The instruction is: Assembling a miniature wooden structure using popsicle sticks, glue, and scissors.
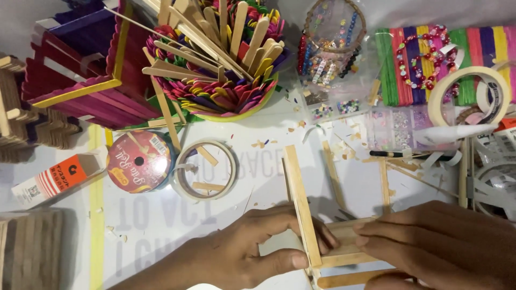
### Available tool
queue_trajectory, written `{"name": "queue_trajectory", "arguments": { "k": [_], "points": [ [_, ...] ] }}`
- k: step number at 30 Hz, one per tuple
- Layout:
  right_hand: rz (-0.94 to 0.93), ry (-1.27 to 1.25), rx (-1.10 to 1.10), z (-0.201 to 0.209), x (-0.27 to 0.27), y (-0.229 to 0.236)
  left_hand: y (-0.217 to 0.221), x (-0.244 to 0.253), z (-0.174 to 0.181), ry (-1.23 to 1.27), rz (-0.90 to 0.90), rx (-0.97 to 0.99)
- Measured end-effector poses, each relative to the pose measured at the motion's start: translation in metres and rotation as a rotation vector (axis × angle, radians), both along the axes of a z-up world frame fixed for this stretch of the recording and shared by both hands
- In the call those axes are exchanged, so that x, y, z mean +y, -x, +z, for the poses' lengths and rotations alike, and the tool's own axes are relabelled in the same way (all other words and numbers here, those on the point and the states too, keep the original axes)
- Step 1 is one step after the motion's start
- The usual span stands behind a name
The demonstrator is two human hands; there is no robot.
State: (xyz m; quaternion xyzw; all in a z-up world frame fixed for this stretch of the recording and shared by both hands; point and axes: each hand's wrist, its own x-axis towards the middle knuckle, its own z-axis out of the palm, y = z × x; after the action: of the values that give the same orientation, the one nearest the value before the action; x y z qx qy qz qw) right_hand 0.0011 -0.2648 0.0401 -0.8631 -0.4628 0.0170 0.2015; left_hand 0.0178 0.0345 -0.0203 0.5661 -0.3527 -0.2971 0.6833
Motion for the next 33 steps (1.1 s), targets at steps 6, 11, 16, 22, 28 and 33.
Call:
{"name": "queue_trajectory", "arguments": {
  "k": [6,11,16,22,28,33],
  "points": [
    [0.095,0.091,0.143,-0.028,-0.007,0.016,0.004,0.001,0.006,-0.086,0.029,-0.014],
    [-0.208,0.05,0.14,-0.001,0.031,0.022,0.01,-0.001,-0.007,-0.089,0.113,-0.054],
    [-0.001,0.137,-0.041,0.003,0.037,0.015,0.009,-0.003,-0.019,0.049,0.121,-0.147],
    [-0.036,0.17,-0.146,-0.013,0.038,0.027,0.008,-0.003,-0.015,0.054,0.123,-0.112],
    [0.1,0.926,1.03,-0.034,0.033,-0.017,0.007,-0.002,-0.018,0.024,0.097,-0.11],
    [0.13,-0.091,0.655,-0.051,-0.016,-0.007,0.008,-0.004,-0.015,0.047,0.113,-0.116]
  ]
}}
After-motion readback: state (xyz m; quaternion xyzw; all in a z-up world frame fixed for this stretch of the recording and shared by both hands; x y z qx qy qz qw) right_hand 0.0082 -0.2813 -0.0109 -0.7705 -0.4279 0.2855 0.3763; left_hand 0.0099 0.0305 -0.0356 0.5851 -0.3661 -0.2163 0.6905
